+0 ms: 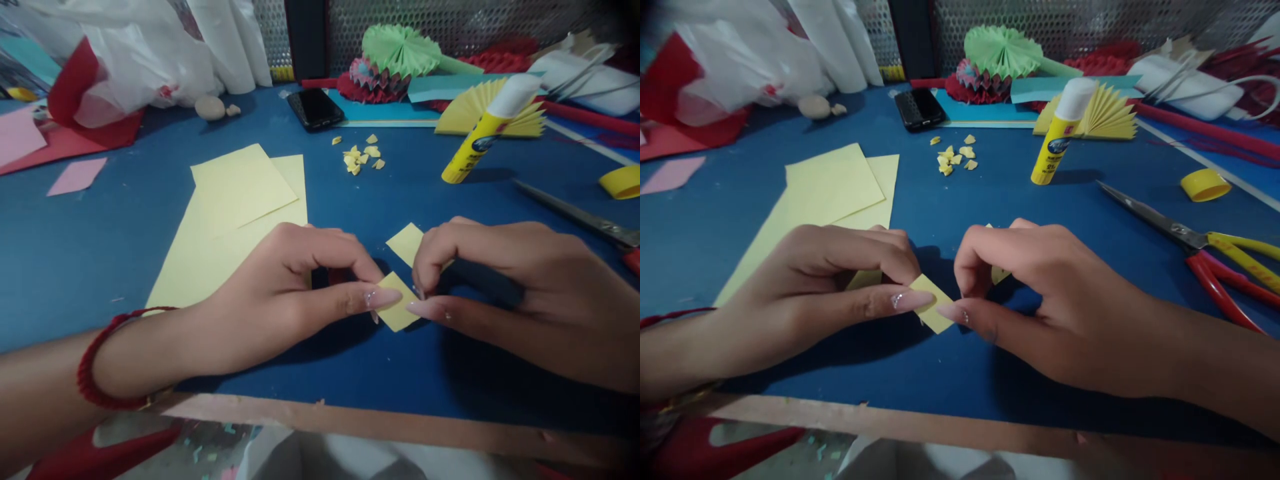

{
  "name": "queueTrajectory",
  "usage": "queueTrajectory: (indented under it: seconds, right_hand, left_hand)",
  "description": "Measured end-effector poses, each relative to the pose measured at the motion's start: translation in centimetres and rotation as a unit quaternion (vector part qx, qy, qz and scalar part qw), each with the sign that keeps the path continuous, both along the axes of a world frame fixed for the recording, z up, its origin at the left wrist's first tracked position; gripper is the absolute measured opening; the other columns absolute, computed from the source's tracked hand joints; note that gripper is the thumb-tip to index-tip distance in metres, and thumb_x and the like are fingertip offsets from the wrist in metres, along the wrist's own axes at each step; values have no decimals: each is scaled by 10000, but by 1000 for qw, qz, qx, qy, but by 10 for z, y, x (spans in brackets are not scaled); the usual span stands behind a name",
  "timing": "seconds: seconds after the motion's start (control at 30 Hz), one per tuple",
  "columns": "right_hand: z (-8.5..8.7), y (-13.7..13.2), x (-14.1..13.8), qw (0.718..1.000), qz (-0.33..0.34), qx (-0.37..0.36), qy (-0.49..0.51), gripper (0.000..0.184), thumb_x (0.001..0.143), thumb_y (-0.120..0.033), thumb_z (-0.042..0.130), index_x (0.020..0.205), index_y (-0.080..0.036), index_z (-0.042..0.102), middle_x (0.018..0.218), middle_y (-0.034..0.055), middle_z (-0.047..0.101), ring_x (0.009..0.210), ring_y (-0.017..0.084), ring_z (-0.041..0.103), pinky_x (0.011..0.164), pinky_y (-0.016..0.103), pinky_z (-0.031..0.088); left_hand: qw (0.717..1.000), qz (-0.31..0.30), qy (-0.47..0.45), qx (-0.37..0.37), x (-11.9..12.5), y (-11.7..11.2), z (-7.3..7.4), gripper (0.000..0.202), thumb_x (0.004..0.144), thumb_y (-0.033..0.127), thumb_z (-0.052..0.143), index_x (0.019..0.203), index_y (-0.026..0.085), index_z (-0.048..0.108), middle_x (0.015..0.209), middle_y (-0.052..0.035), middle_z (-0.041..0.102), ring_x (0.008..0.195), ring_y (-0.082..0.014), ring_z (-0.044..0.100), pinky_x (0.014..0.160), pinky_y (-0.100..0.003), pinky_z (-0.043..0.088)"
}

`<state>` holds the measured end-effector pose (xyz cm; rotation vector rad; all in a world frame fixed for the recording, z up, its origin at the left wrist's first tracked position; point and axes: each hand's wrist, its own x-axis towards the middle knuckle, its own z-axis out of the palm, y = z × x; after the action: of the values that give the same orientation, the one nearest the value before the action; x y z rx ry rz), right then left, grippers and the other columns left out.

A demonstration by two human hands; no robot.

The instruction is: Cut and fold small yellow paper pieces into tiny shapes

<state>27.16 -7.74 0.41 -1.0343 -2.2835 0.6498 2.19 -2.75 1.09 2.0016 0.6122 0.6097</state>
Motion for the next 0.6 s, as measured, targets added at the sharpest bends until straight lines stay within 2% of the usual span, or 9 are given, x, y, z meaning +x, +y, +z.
queueTrajectory:
  seconds: [0.1, 0.23, 0.33, 0.43, 0.53, 0.6]
  right_hand:
    - [1, 1, -4, 999, 26, -26, 10, 145, 1071, -319, 651, 945, -246, 652, 868, -70, 735, 734, 115, 656, 711, 278, 449]
    - [1, 1, -8, 996, 53, -66, 22, 273, 1067, -251, 630, 796, -221, 631, 681, -92, 652, 618, 92, 573, 720, 293, 432]
    - [1, -2, -6, 993, 52, -95, 52, 292, 979, -356, 793, 759, -230, 649, 653, -92, 652, 591, 99, 579, 679, 293, 455]
    - [1, -5, -1, 995, 29, -80, 60, 269, 883, -413, 901, 842, -267, 678, 760, -78, 718, 667, 128, 660, 698, 291, 513]
    - [-1, -6, 2, 998, -8, -42, 55, 110, 991, -376, 779, 977, -303, 697, 864, -45, 762, 725, 158, 706, 680, 293, 542]
    - [-3, -6, 0, 998, -28, -35, 47, 44, 1002, -331, 742, 1016, -313, 705, 893, -53, 771, 736, 150, 708, 683, 278, 550]
  left_hand:
    - [1000, -16, 0, 22, 1, -1, 2, 161, 988, 162, 763, 833, 183, 797, 754, 44, 748, 675, -69, 629, 619, -172, 497]
    - [999, -30, 9, 21, 2, -3, 4, 194, 998, 145, 738, 812, 184, 775, 728, 42, 730, 677, -81, 625, 635, -189, 505]
    - [999, -36, 27, 23, 2, -3, 3, 250, 1009, 149, 715, 762, 182, 728, 710, 48, 690, 681, -80, 597, 634, -195, 480]
    - [997, -51, 44, 30, 1, -1, 0, 250, 1029, 172, 698, 780, 187, 708, 732, 61, 666, 716, -76, 587, 690, -205, 461]
    - [994, -64, 68, 51, -1, -1, -1, 226, 1058, 219, 678, 835, 205, 710, 813, 62, 680, 806, -93, 607, 772, -249, 431]
    - [990, -69, 93, 76, -3, -3, -2, 207, 1072, 253, 661, 874, 216, 707, 875, 50, 695, 878, -125, 610, 815, -294, 398]
